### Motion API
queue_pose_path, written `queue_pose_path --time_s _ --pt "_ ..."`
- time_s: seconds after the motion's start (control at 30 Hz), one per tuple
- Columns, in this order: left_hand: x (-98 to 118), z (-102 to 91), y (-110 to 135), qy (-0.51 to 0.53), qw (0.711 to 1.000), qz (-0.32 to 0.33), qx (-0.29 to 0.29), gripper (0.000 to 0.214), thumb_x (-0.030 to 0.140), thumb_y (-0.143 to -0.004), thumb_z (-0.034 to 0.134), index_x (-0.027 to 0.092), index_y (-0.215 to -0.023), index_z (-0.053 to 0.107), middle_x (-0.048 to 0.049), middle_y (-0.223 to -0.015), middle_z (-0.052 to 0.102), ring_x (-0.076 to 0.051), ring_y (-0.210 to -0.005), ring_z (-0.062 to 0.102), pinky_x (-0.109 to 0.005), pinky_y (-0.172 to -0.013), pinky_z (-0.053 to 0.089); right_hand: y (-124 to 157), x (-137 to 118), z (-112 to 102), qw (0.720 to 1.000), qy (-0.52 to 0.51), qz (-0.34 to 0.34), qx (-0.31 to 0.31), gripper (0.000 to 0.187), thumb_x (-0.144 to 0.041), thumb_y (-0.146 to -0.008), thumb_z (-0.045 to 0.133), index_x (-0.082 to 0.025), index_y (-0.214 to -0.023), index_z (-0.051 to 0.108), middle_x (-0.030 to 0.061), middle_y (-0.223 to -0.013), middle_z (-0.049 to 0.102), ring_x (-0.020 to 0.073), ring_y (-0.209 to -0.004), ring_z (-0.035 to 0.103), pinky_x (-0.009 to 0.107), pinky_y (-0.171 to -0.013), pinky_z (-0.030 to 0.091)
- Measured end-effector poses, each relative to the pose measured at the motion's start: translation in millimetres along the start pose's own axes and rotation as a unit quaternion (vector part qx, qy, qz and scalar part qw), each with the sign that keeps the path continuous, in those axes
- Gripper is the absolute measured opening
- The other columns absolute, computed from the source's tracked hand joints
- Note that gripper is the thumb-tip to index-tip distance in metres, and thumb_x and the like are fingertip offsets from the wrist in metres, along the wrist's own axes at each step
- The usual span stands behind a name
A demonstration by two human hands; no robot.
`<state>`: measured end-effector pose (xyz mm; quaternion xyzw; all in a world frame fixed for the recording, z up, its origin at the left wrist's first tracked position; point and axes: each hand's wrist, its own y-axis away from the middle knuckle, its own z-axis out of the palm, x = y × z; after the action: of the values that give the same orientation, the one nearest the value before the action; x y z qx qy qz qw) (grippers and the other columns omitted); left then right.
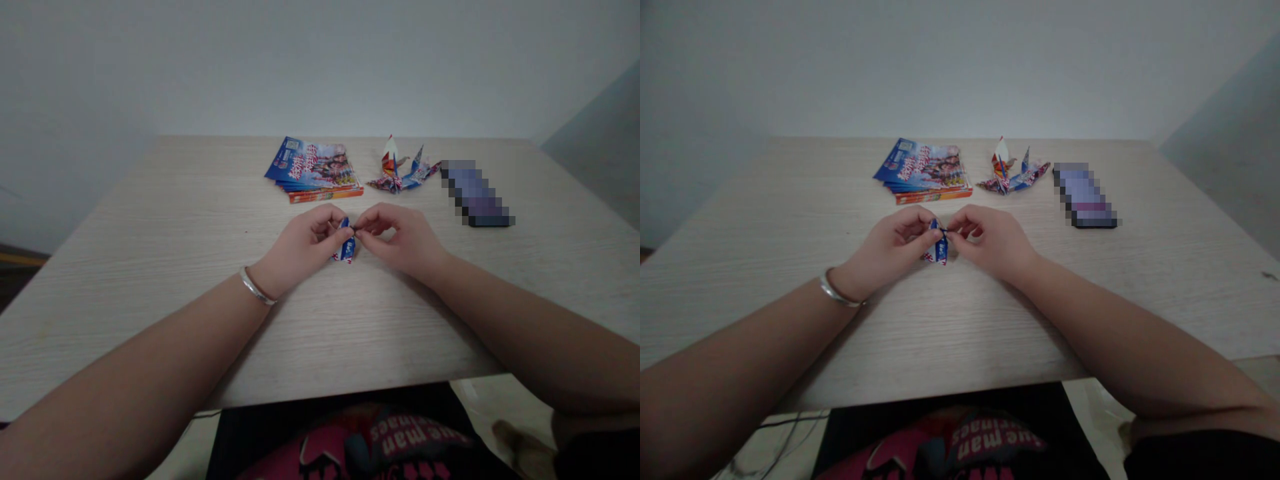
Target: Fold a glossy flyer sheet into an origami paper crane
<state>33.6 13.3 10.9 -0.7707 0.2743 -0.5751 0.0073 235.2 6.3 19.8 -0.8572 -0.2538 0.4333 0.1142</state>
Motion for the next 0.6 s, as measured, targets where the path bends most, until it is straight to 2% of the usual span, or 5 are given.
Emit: queue_pose_path --time_s 0.13,0.37,0.6 --pt "1.6 0.1 -0.9 -0.038 0.999 0.026 0.011 0.013 0.026 -0.088 0.067 0.018 -0.081 0.059 0.0019 -0.071 0.058 -0.011 -0.065 0.053 -0.022 -0.059 0.042 -2.1 0.1 1.3 0.998 -0.056 0.028 -0.008 0.006 -0.025 -0.078 0.065 -0.020 -0.077 0.066 -0.0007 -0.068 0.068 0.0122 -0.059 0.061 0.026 -0.058 0.048" --pt "3.3 -0.1 0.3 -0.043 0.998 0.039 0.013 0.008 0.022 -0.086 0.066 0.018 -0.082 0.061 0.0022 -0.072 0.061 -0.010 -0.065 0.055 -0.021 -0.058 0.043 -2.1 0.4 2.4 0.995 -0.093 0.033 -0.006 0.005 -0.025 -0.076 0.064 -0.021 -0.075 0.062 -0.0018 -0.067 0.064 0.0118 -0.060 0.058 0.026 -0.058 0.048" --pt "3.1 0.2 0.3 -0.005 1.000 0.005 0.017 0.008 0.022 -0.085 0.064 0.017 -0.080 0.060 0.0014 -0.072 0.060 -0.011 -0.066 0.054 -0.023 -0.061 0.044 -2.0 -1.8 1.6 0.995 -0.094 0.036 -0.014 0.006 -0.025 -0.077 0.064 -0.021 -0.074 0.061 -0.0011 -0.068 0.065 0.0124 -0.062 0.059 0.027 -0.059 0.049"
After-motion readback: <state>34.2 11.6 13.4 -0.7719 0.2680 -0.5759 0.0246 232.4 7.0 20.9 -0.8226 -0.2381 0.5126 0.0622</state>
